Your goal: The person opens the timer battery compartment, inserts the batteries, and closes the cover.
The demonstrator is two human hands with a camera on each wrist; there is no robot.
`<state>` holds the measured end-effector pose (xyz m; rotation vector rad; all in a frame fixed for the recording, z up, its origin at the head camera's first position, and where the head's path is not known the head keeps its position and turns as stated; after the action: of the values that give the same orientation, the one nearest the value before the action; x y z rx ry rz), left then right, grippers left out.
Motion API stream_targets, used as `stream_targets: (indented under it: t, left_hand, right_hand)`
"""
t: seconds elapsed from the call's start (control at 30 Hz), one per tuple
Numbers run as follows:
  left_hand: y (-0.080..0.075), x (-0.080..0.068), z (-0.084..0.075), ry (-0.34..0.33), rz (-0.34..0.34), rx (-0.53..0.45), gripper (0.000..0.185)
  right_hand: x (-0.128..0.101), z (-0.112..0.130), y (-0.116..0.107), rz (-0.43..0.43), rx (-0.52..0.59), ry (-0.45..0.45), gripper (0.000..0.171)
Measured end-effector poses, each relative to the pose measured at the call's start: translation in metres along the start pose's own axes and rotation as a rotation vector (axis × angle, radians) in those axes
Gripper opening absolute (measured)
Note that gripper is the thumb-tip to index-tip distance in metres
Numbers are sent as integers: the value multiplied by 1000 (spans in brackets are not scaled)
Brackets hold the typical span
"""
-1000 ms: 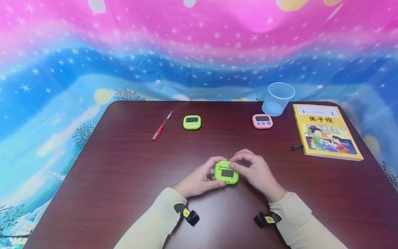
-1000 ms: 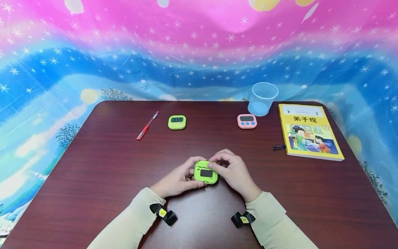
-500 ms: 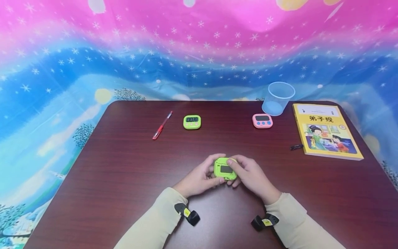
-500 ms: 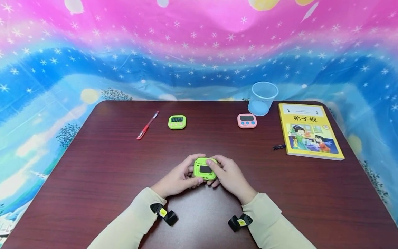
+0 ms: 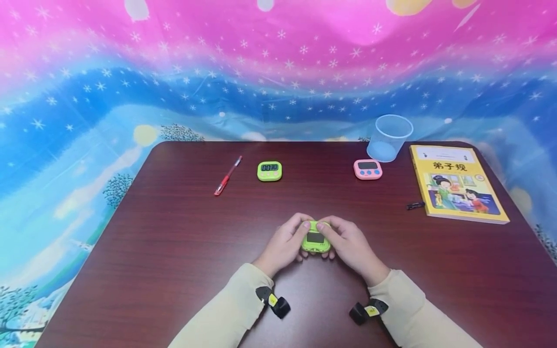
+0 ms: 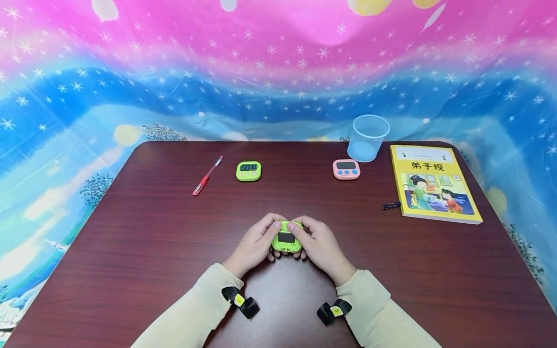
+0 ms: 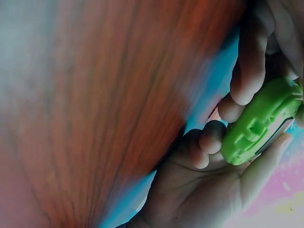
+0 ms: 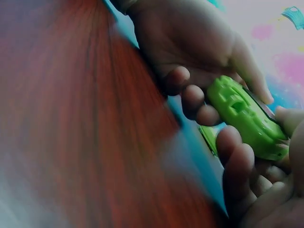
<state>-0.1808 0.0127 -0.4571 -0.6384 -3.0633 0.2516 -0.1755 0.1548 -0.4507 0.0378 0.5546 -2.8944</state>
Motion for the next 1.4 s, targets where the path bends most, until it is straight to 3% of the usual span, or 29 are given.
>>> stream_targets:
  t: [0.23,0.4,0.53,0.83,1.4]
  left_hand:
    - [0,2,-8,71,-103,40,24]
    - [-1,1,-19,78,-166,1,24]
    - [-1,0,-21,73,-152,-38,25]
    - [-2,3,-7,76,-107,-52,25]
    - [-4,7,1,-45,-34,-178,28]
  right_hand:
    - [-2,-1,-2,-86,96,33,37]
    - [-2,1,3,-28,113,72,53]
    - [-2,2,7,18,88,94,58]
    - [-2,2,9,37,117,113,54]
    - [-3,-2,10,39,164,157,45]
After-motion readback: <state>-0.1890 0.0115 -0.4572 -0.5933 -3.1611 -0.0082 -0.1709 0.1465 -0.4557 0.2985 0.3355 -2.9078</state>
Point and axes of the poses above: each hand's wrist, its own x-axis towards the middle knuckle, its own y-axis out of the palm, z = x × y, the point moved 8 cm from there along x, towards the middle knuckle, and after that the axes turned 3 degrees about -x, right-handed, at the moved point
